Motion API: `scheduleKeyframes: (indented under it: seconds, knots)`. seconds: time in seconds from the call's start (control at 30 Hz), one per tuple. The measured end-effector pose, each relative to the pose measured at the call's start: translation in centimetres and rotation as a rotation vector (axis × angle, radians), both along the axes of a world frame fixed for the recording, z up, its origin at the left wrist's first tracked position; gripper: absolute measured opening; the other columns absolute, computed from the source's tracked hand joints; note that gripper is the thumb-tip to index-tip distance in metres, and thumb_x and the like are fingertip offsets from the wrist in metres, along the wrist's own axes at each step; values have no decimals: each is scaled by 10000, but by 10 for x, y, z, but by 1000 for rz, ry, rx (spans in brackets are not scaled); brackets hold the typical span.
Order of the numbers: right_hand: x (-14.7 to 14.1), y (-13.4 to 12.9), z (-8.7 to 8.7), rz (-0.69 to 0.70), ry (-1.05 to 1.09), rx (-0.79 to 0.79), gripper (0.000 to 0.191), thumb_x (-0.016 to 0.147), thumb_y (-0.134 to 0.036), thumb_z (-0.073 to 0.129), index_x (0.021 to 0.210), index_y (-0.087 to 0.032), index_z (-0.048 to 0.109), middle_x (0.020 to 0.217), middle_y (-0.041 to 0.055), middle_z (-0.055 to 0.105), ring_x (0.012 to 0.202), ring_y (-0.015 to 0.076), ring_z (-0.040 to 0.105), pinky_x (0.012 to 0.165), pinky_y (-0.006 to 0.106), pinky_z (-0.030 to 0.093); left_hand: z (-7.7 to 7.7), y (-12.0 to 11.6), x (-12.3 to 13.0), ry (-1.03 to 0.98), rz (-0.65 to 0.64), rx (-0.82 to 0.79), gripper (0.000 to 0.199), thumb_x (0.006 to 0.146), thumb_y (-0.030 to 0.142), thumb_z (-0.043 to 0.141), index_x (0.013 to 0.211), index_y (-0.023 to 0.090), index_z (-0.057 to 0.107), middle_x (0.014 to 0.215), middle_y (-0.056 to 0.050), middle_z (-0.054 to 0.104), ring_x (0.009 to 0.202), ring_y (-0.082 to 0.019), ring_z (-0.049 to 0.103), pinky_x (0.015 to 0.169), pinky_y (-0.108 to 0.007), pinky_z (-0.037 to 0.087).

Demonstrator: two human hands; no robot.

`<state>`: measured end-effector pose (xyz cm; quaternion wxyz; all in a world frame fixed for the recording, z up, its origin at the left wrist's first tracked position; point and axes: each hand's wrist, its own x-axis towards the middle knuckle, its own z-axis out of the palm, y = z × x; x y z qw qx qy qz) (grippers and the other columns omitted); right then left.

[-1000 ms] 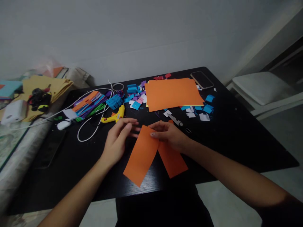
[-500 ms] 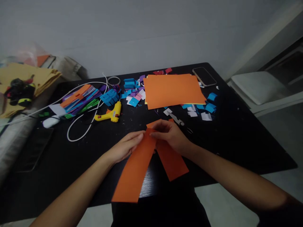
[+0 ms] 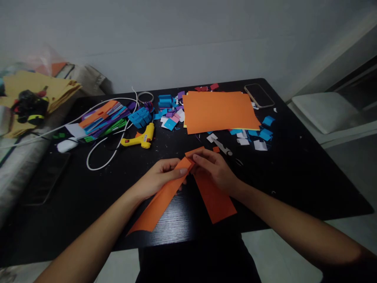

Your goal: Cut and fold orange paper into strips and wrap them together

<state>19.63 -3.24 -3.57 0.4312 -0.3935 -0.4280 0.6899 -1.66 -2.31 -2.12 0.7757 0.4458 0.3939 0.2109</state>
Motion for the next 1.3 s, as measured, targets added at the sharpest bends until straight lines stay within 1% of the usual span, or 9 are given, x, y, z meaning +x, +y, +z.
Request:
scheduleKeyframes:
  seconds: [0.17, 0.3, 0.37, 0.43, 0.57, 0.77, 0.97, 1.13, 1.3]
  knots:
    - [-2, -4, 0, 13, -16, 22, 359, 822, -410, 854, 1093, -237, 694, 913, 10, 712, 752, 150, 688, 650, 276, 578, 3, -1, 1, -1, -44, 114, 298, 933, 435, 734, 943, 141, 689, 799, -13, 662, 648, -111, 621, 615, -228, 523]
    - [-2, -8, 0, -20, -43, 56, 318, 818, -372, 861, 1035, -256, 659, 900, -3, 670, 798, 160, 677, 686, 284, 572, 4, -1, 4, 29, -69, 161, 308, 962, 437, 693, 879, 143, 657, 780, -5, 636, 627, -105, 599, 613, -233, 503]
    - [-1, -8, 0, -1, -80, 109, 233, 858, -387, 820, 967, -247, 670, 935, 14, 667, 842, 170, 678, 759, 315, 572, 4, -1, 5, 56, -80, 182, 317, 964, 447, 684, 872, 146, 650, 786, -4, 629, 630, -108, 595, 609, -235, 496]
    - [0, -9, 0, 41, -140, 186, 185, 896, -401, 775, 910, -227, 712, 1045, 54, 669, 978, 201, 682, 879, 356, 559, 5, -2, 5, 71, -97, 197, 311, 966, 449, 679, 893, 147, 657, 794, -4, 626, 639, -111, 594, 611, -236, 494]
    - [2, -11, 2, 163, -202, 265, 225, 933, -406, 735, 825, -211, 766, 1172, 96, 651, 1260, 275, 605, 1039, 413, 509, 6, -4, 4, 81, -163, 237, 306, 991, 435, 648, 915, 140, 675, 816, -21, 645, 676, -119, 614, 649, -244, 509]
    - [2, -10, 6, 239, -141, 217, 318, 977, -457, 677, 782, -238, 799, 1187, 93, 685, 1331, 293, 576, 1127, 460, 469, 7, -5, 4, 112, -223, 244, 310, 984, 425, 654, 853, 145, 671, 773, -22, 658, 647, -121, 638, 629, -243, 531]
    - [7, -4, 9, 268, -121, 150, 275, 959, -477, 699, 855, -265, 842, 1249, 68, 720, 1250, 268, 643, 1152, 453, 442, 8, -6, 5, 99, -250, 195, 294, 956, 435, 682, 902, 146, 666, 764, -18, 664, 629, -129, 652, 610, -254, 554]
    - [6, -5, 9, 212, -165, 193, 247, 923, -436, 740, 808, -230, 811, 1224, 90, 711, 1159, 264, 681, 1051, 444, 502, 10, -5, 6, 85, -215, 192, 286, 951, 417, 693, 853, 151, 658, 751, -9, 655, 617, -120, 651, 603, -242, 552]
    - [4, -4, 7, 55, -256, 222, 208, 926, -394, 735, 810, -225, 765, 896, 39, 735, 862, 195, 693, 829, 351, 542, 9, -5, 3, 87, -192, 177, 327, 984, 448, 651, 863, 145, 654, 768, -14, 662, 611, -108, 642, 592, -225, 546]
